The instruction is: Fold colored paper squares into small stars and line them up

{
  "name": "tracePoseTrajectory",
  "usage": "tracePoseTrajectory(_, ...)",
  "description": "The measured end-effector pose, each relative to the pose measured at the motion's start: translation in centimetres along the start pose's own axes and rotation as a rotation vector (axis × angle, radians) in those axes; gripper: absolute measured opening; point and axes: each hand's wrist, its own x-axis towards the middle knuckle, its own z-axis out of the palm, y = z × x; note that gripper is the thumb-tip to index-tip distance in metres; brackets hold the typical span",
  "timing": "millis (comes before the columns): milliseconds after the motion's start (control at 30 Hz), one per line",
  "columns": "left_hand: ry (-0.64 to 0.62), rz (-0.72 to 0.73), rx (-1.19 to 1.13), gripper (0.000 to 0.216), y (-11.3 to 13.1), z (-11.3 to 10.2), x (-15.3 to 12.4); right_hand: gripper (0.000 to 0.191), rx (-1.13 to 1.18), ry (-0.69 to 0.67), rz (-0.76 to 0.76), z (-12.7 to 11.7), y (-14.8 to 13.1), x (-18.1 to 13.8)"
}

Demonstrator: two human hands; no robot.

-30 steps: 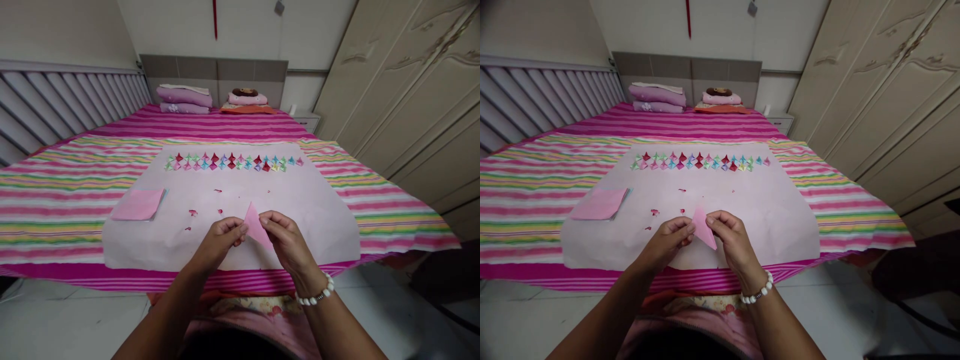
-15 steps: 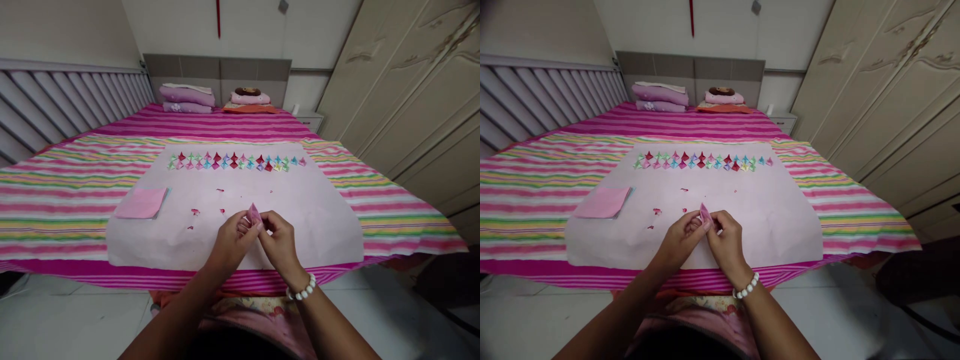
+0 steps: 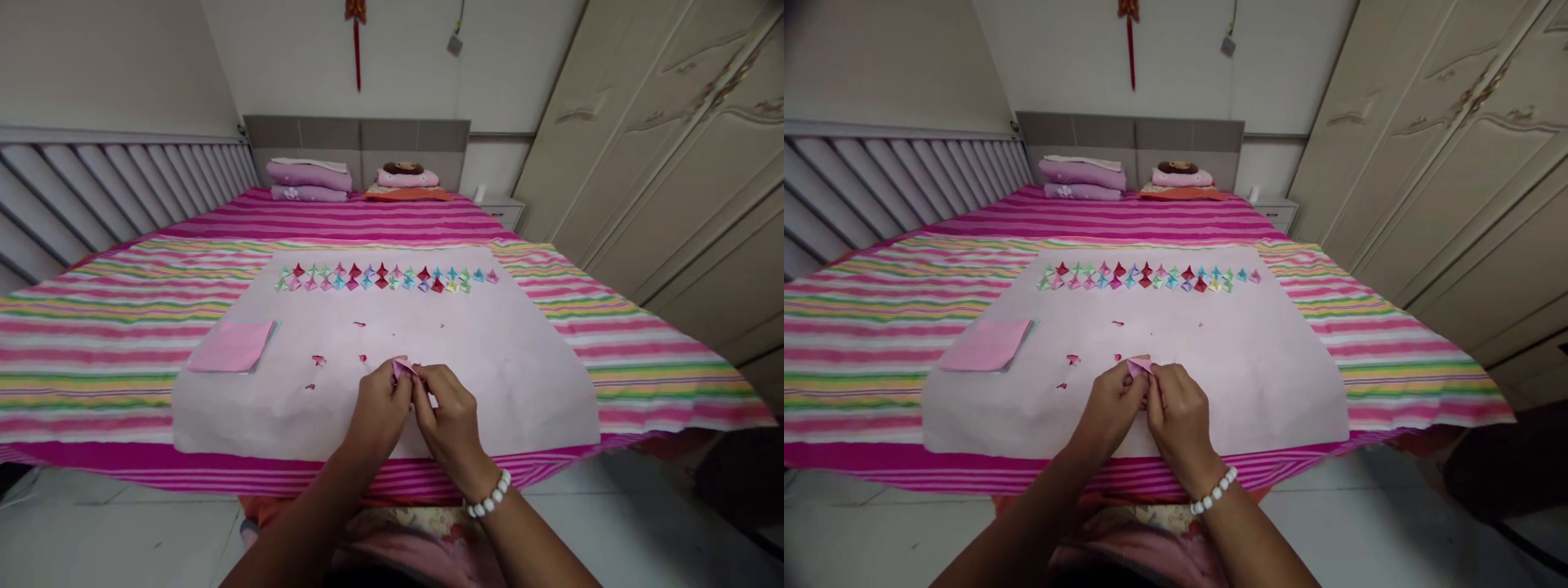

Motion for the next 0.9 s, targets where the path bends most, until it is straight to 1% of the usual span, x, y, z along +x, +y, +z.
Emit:
tracePoseTrajectory(133, 0.022, -0.010, 0.093, 0.020, 0.1, 0.1, -0.1, 0.026, -0.065, 0.064, -0.093, 0.2, 0.1, -0.2)
tracePoseTrajectory(200, 0.044, -0.018, 0.086, 0.021, 0.1, 0.1, -0.1, 0.024, -0.075, 0.099, -0.121, 0.3, 0.1, -0.3)
tracePoseTrajectory(267, 0.061, -0.021, 0.051, 0.028, 0.2, 0.2, -0.2, 0.022, -0.067, 0.122, -0.121, 0.4, 0.1, -0.3)
tracePoseTrajectory(367, 0.049, -0.014, -0.008, 0.038, 0.2, 0.3, -0.5, 0.021, -0.004, 0.141, -0.070, 0.2, 0.0, -0.3)
tracePoseTrajectory(433, 0.021, 0.015, -0.050, 0.043, 0.2, 0.2, -0.7, 0.025, 0.070, 0.129, -0.016, -0.1, -0.2, -0.1)
tracePoseTrajectory(500, -0.016, 0.058, -0.111, 0.045, 0.0, 0.1, -0.9, 0.030, 0.161, 0.114, 0.035, -0.5, -0.3, 0.0)
tracePoseTrajectory(567, -0.058, 0.073, -0.202, 0.045, -0.2, -0.1, -1.0, 0.030, 0.260, 0.112, 0.089, -0.9, -0.4, 0.2)
tracePoseTrajectory(667, -0.107, 0.038, -0.349, 0.042, -0.4, -0.5, -0.9, 0.027, 0.395, 0.112, 0.173, -1.3, -0.3, 0.4)
tracePoseTrajectory(800, -0.121, 0.027, -0.469, 0.038, -0.3, -0.9, -0.9, 0.026, 0.498, 0.088, 0.244, -1.5, -0.1, 0.4)
tracePoseTrajectory(867, -0.142, -0.028, -0.528, 0.038, -0.1, -1.1, -1.0, 0.027, 0.510, 0.092, 0.247, -1.6, 0.0, 0.3)
tracePoseTrajectory(900, -0.158, -0.078, -0.566, 0.042, 0.0, -1.2, -1.0, 0.028, 0.509, 0.094, 0.239, -1.6, 0.1, 0.2)
